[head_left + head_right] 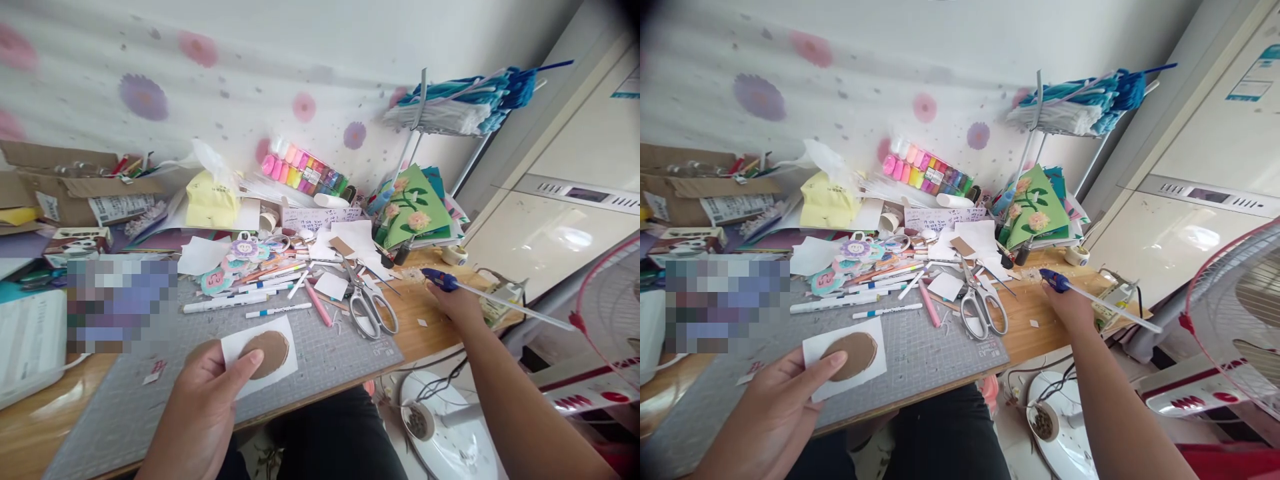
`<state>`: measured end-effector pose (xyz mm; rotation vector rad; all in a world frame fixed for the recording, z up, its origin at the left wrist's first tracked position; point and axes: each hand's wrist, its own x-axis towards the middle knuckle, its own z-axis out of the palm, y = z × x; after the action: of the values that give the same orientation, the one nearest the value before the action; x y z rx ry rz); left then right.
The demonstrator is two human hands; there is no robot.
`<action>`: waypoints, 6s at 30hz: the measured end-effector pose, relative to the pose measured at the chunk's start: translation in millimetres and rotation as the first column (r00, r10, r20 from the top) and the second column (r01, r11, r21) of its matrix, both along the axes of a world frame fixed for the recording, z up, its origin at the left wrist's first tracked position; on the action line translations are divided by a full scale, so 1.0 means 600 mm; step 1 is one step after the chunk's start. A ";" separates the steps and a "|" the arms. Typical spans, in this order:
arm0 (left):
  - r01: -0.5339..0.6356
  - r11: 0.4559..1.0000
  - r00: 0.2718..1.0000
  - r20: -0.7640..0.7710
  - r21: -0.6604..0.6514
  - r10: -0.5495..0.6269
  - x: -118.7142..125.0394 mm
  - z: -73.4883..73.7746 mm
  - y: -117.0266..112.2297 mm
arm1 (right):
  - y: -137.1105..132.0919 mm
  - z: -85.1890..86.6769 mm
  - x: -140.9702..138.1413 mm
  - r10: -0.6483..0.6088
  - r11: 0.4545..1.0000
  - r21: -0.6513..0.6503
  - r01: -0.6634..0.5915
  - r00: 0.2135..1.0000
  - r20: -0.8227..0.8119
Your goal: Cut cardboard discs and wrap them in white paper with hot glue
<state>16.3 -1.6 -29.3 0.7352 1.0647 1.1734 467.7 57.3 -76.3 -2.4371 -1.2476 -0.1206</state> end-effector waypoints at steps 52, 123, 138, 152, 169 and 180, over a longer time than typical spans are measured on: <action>0.129 0.990 0.975 0.173 0.060 -0.137 -0.036 0.011 -0.057 | -0.165 0.080 -0.505 0.886 0.463 0.805 -0.371 0.222 -0.408; 0.036 0.999 0.970 0.242 -0.017 -0.031 -0.004 -0.010 -0.063 | -0.150 0.038 -0.532 0.679 0.719 0.677 -0.154 -0.053 -0.733; 0.037 0.999 0.938 0.344 -0.023 -0.027 0.004 -0.011 -0.061 | -0.147 0.034 -0.543 0.627 0.742 0.649 -0.166 -0.172 -0.760; 0.026 0.998 0.954 0.299 -0.051 -0.010 -0.001 -0.016 -0.058 | -0.142 0.032 -0.539 0.600 0.741 0.629 -0.237 -0.188 -0.778; 0.011 0.997 0.961 0.277 -0.075 0.011 -0.015 -0.011 -0.052 | -0.147 0.041 -0.500 0.903 0.234 0.474 -0.849 0.370 0.218; 0.072 0.996 0.975 0.215 -0.057 -0.059 -0.022 -0.009 -0.060 | -0.136 0.068 -0.507 0.977 0.204 0.698 -0.686 0.188 -0.100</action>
<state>3.3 -37.5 -34.7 0.5753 0.8881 1.1288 163.7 -24.0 -35.6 -0.8034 -1.8134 0.4968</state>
